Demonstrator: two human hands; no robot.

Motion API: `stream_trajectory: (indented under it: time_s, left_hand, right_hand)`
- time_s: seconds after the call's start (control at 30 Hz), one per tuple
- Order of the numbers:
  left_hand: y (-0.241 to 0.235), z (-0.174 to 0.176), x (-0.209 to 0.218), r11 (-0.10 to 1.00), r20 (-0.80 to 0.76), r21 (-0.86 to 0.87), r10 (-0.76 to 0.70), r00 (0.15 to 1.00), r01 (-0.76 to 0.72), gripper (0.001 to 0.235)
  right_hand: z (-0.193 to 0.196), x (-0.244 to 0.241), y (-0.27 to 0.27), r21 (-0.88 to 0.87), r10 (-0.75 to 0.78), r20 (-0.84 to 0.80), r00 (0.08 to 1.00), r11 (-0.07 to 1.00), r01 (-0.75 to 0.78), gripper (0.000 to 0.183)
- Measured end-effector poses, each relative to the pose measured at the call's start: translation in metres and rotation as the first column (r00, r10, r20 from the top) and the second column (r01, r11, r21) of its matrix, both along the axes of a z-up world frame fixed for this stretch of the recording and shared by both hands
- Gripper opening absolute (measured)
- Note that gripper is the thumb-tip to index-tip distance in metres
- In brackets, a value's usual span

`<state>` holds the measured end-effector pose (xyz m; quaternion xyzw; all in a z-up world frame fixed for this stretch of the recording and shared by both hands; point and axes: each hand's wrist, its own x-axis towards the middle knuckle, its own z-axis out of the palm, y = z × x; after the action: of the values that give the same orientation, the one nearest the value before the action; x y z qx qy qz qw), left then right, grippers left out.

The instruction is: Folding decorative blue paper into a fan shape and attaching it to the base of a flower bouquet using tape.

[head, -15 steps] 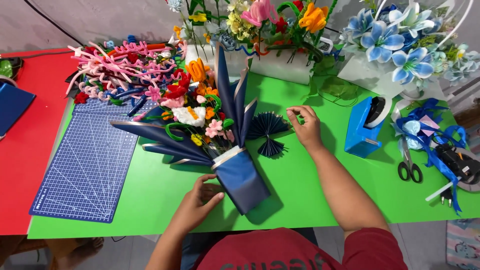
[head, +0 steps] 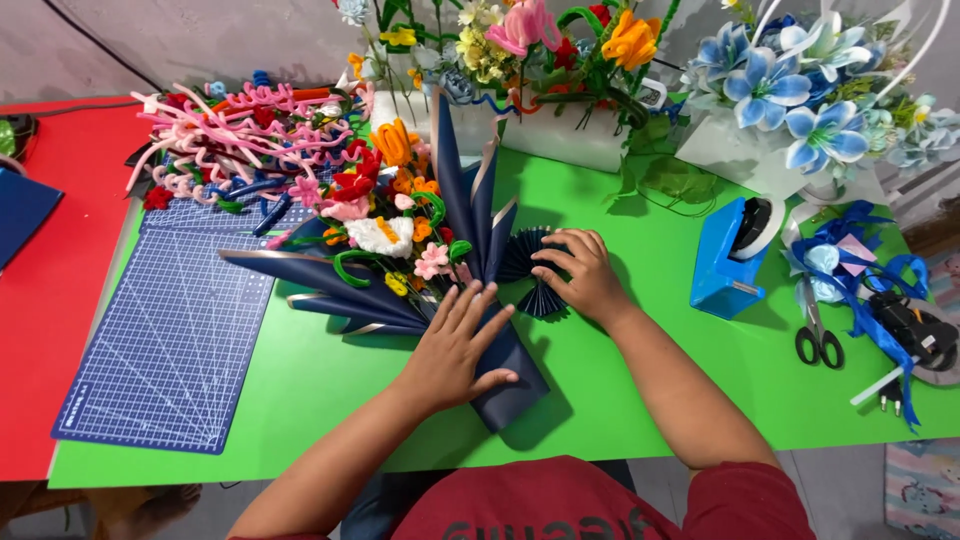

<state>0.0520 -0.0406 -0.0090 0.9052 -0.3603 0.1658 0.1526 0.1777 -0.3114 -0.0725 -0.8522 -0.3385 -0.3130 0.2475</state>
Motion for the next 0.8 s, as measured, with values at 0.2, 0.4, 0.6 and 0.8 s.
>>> stream_trajectory:
  time_s: [0.2,0.4,0.6,0.8]
  left_hand:
    - [-0.006,0.004,0.008,0.991,-0.201,0.135,0.025,0.979,0.002,0.098]
    - [-0.006,-0.006,0.018,0.981,-0.271,0.190,0.022,0.962,0.031,0.102]
    - [-0.006,-0.002,0.013,0.996,-0.307,0.090,0.008,0.952,0.021,0.101]
    - [-0.006,-0.007,0.014,0.990,-0.244,0.143,0.023,0.969,0.013,0.103]
  right_hand:
    - [-0.008,0.005,-0.004,0.032,-0.032,-0.017,0.999,0.999,0.033,0.019]
    - [-0.009,0.006,-0.004,0.011,-0.017,-0.074,0.997,1.000,0.018,0.017]
    - [-0.006,0.004,-0.002,0.011,-0.022,-0.089,0.996,1.000,0.023,0.018]
    - [-0.005,0.004,0.001,0.023,-0.017,-0.058,0.998,1.000,0.019,0.018]
